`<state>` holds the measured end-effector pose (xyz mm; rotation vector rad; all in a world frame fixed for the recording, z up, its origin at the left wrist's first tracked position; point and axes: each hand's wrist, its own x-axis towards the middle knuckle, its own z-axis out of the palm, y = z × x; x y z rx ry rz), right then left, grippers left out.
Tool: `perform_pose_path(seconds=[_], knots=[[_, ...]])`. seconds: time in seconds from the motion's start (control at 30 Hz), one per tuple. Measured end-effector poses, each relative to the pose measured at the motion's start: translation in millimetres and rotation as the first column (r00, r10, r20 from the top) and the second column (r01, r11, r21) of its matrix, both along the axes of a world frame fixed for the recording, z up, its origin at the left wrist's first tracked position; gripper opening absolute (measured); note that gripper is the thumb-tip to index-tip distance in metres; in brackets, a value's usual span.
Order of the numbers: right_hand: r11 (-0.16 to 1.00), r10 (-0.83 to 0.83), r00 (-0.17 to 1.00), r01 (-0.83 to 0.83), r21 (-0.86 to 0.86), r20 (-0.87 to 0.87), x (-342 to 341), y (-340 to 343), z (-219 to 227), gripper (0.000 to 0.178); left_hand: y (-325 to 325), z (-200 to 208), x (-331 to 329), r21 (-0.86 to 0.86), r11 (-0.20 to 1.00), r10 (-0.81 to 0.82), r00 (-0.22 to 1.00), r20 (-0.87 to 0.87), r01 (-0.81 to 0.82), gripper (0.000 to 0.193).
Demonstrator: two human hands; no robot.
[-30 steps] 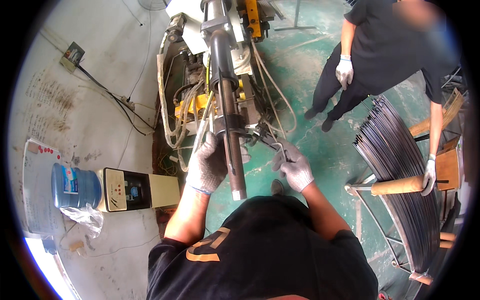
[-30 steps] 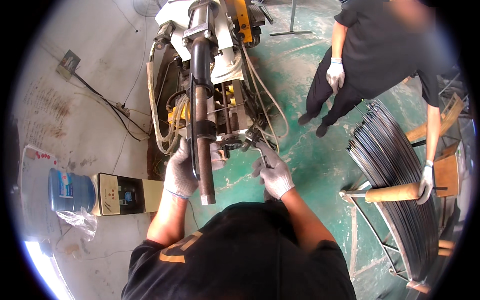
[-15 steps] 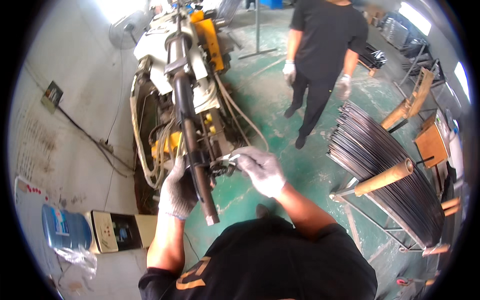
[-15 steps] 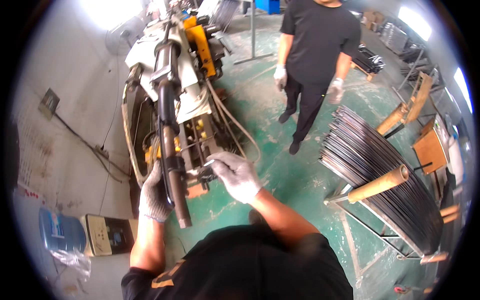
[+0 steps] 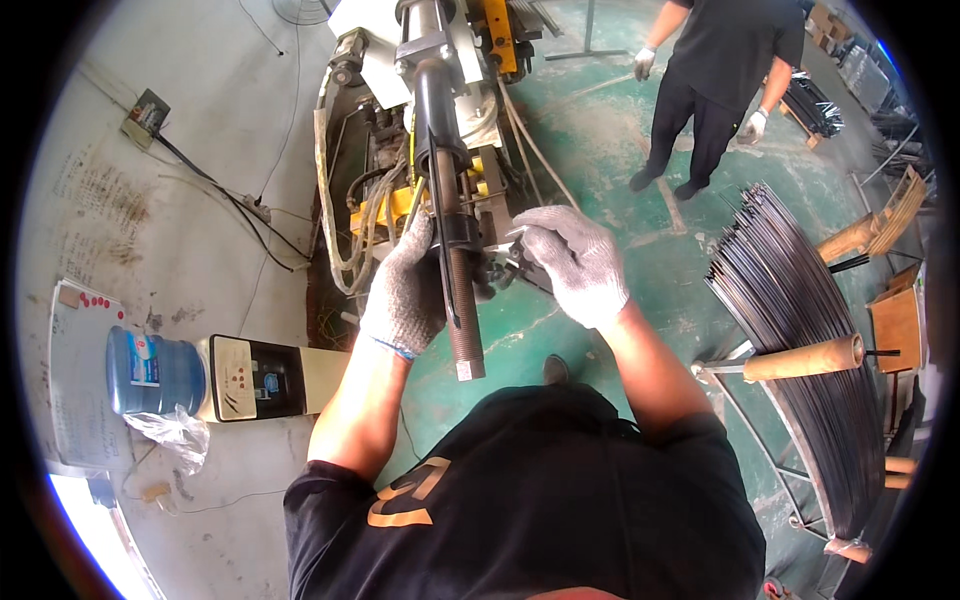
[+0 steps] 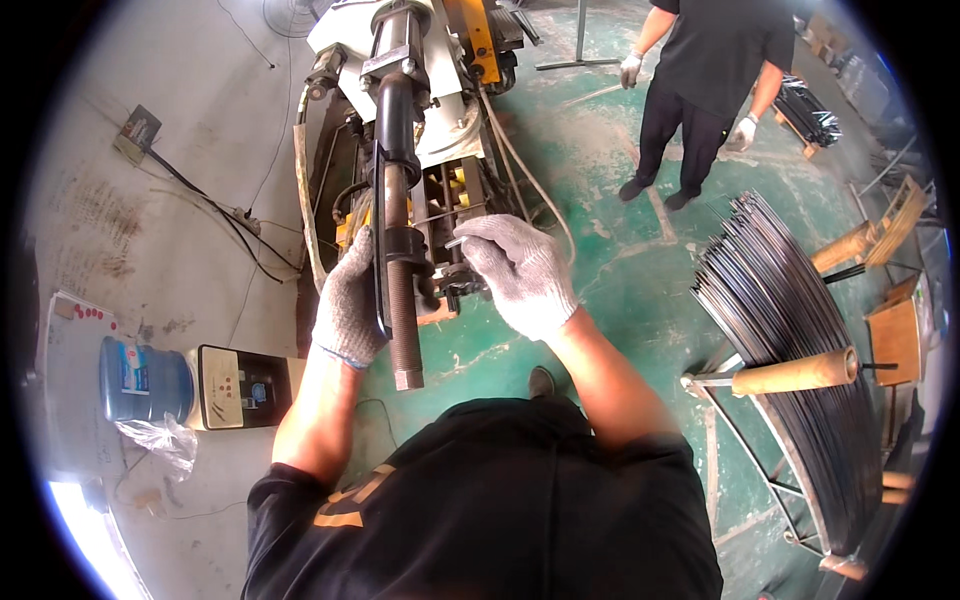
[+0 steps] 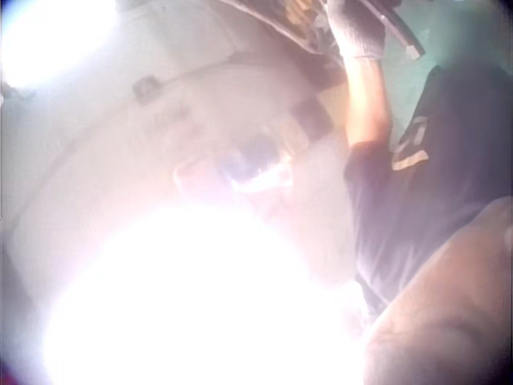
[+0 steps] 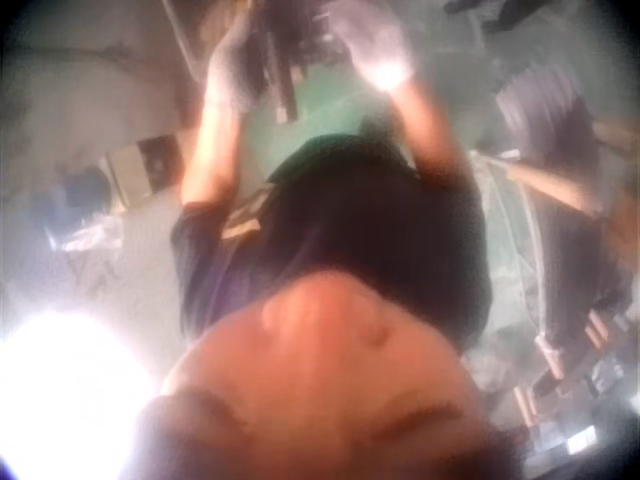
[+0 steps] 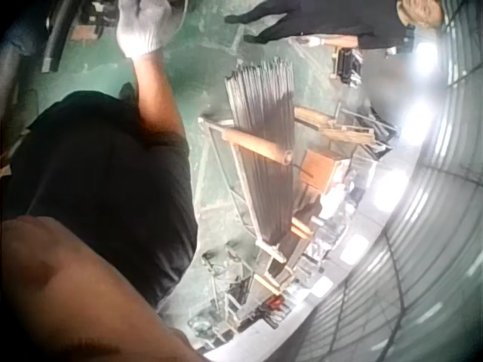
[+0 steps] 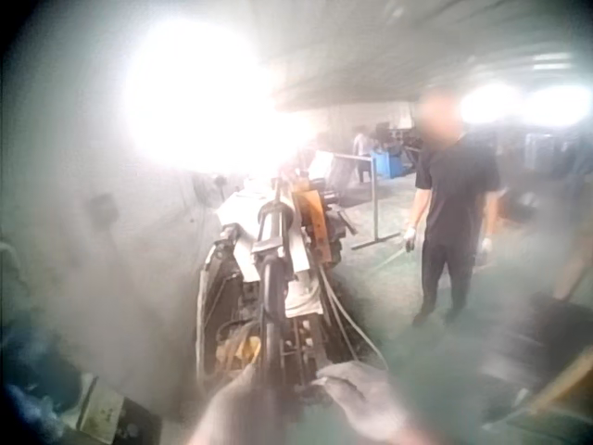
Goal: The person operates a manual metal rod bending machine in a workshop. They load straight metal rods into the machine, activate the bending mechanism, and then remove the bent rods. The person stacks the finished bent rods on a wooden pallet.
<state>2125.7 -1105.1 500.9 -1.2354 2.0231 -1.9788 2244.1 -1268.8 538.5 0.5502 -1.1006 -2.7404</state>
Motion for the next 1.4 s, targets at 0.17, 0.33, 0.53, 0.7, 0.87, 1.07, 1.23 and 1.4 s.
perform_pose_path(seconds=[0.17, 0.33, 0.53, 0.7, 0.87, 1.07, 1.23, 1.4], knots=[[0.997, 0.072, 0.983, -0.069, 0.024, -0.167, -7, -10, 11, 0.013, -1, -3, -2, -0.025, 1.000, 0.009, 1.000, -0.021, -0.010, 0.047], [0.998, 0.065, 0.922, -0.066, 0.011, -0.382, -19, -21, 9, 0.013, 3, -3, -6, -0.087, 0.994, 0.069, 0.997, 0.018, -0.068, 0.044], [0.994, 0.107, 0.846, -0.110, 0.025, -0.523, -35, -30, 5, 0.016, 8, 3, -8, -0.132, 0.987, 0.102, 0.993, 0.054, -0.094, 0.036], [0.990, 0.111, 0.715, -0.143, 0.012, -0.690, -53, -35, 9, 0.026, 11, 4, -8, -0.121, 0.984, 0.138, 0.989, 0.056, -0.130, 0.031], [0.973, 0.182, 0.670, -0.228, 0.034, -0.719, -63, -38, 13, 0.025, 9, 0, -7, -0.128, 0.983, 0.139, 0.989, 0.057, -0.130, 0.031], [0.964, 0.219, 0.678, -0.259, 0.051, -0.701, -65, -38, 11, 0.022, -2, -13, -2, -0.103, 0.992, 0.070, 0.997, 0.032, -0.066, 0.044], [0.965, 0.192, 0.655, -0.263, 0.017, -0.731, -69, -43, 10, 0.020, -1, -12, -3, -0.110, 0.993, 0.054, 0.998, 0.038, -0.049, 0.044], [0.973, 0.184, 0.621, -0.225, 0.052, -0.762, -62, -40, 9, 0.018, -2, -13, 0, -0.150, 0.988, 0.058, 0.997, 0.053, -0.049, 0.042]])
